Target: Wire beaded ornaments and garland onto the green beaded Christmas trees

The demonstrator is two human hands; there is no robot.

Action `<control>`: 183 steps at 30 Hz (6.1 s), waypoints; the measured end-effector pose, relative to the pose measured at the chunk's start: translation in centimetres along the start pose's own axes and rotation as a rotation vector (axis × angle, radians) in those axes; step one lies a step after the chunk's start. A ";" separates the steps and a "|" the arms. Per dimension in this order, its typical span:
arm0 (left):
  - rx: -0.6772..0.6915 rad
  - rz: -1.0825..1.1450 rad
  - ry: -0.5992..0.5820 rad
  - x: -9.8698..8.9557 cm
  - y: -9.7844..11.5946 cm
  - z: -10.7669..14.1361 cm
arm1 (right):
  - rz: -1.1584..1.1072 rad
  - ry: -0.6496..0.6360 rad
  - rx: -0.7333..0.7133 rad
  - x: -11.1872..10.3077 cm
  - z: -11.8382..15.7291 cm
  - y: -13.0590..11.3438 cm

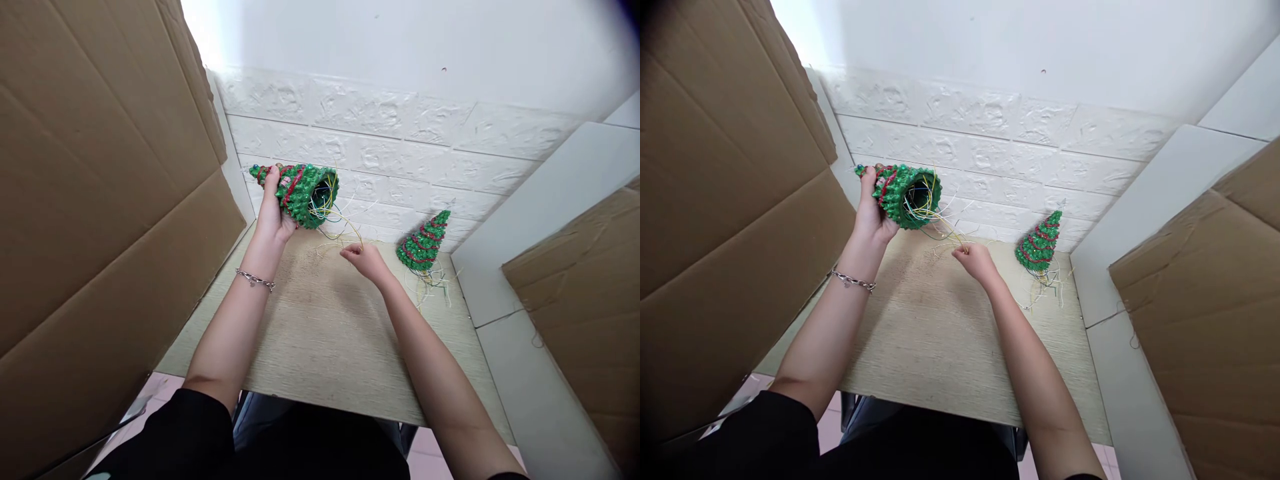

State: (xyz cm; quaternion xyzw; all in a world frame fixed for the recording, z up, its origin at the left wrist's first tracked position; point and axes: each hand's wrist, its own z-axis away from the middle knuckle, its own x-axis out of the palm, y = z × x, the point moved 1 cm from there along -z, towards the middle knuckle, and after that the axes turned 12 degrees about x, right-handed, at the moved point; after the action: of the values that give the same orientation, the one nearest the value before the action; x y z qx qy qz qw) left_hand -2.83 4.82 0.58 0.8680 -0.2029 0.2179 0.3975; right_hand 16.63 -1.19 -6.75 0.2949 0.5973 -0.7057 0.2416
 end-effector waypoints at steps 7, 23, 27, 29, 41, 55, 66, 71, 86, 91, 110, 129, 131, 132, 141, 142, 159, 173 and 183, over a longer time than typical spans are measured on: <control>-0.041 0.014 0.013 -0.1 -0.4 0.1 | -0.433 0.059 0.174 -2.3 -0.1 0.5; -0.430 0.040 -0.449 1.3 -0.6 2.5 | -0.625 0.285 -0.031 -4.5 0.5 -1.0; -0.555 0.070 -0.566 2.0 -0.4 3.7 | -0.297 0.247 -0.196 -3.8 1.7 -1.6; -0.600 0.070 -0.643 2.3 -0.3 4.1 | -0.154 0.215 -0.245 -3.8 2.4 -1.9; -0.693 0.036 -0.760 2.3 -0.3 4.8 | -0.257 0.269 -0.301 -3.9 2.5 -2.1; -0.750 0.058 -0.727 2.1 -0.7 4.9 | -0.670 0.351 -0.202 -5.6 2.8 -2.1; -0.839 0.113 -0.635 1.9 -0.6 5.0 | -1.092 0.661 -0.329 -8.2 2.1 -0.3; -0.845 0.089 -0.629 2.1 -0.6 4.9 | -1.038 0.725 -0.389 -8.7 2.3 0.0; -0.528 -0.109 -0.408 3.2 -0.3 4.5 | 0.240 0.419 -0.530 -7.2 9.5 -5.2; -0.485 -0.176 -0.382 2.9 -0.4 4.3 | 0.346 0.241 -0.404 -7.1 10.8 -5.8; -0.455 -0.195 -0.385 3.3 -0.3 4.5 | 0.058 0.136 -0.311 -6.5 8.1 -5.4; -0.439 -0.249 -0.354 3.2 -0.3 4.5 | 0.361 0.299 -0.391 -6.0 8.7 -5.4; -0.422 -0.252 -0.365 3.1 -0.4 4.5 | 0.397 0.309 -0.381 -5.9 8.9 -5.6; -0.409 -0.252 -0.374 3.1 -0.5 4.4 | 0.416 0.305 -0.371 -5.9 9.0 -5.7; -0.375 -0.341 -0.309 3.1 -0.7 4.4 | 0.513 0.263 -0.309 -5.5 8.9 -6.2; -0.369 -0.342 -0.305 3.0 -0.7 4.4 | 0.522 0.255 -0.305 -5.4 9.0 -6.1; -0.333 -0.304 -0.235 3.0 -0.7 4.2 | 0.280 0.282 -0.458 -4.7 7.9 -5.5; -0.317 -0.140 -0.094 2.7 -0.7 3.5 | 0.461 0.135 -0.196 -7.1 8.0 -4.2; -0.296 -0.199 -0.116 2.3 -1.3 3.4 | 0.459 0.133 -0.223 -8.3 9.1 -4.6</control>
State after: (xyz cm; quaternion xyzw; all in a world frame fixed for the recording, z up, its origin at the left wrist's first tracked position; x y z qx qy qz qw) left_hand 0.44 2.55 -0.98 0.8268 -0.1684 0.0948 0.5283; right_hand 18.11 -9.48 3.34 0.4397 0.6035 -0.5413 0.3866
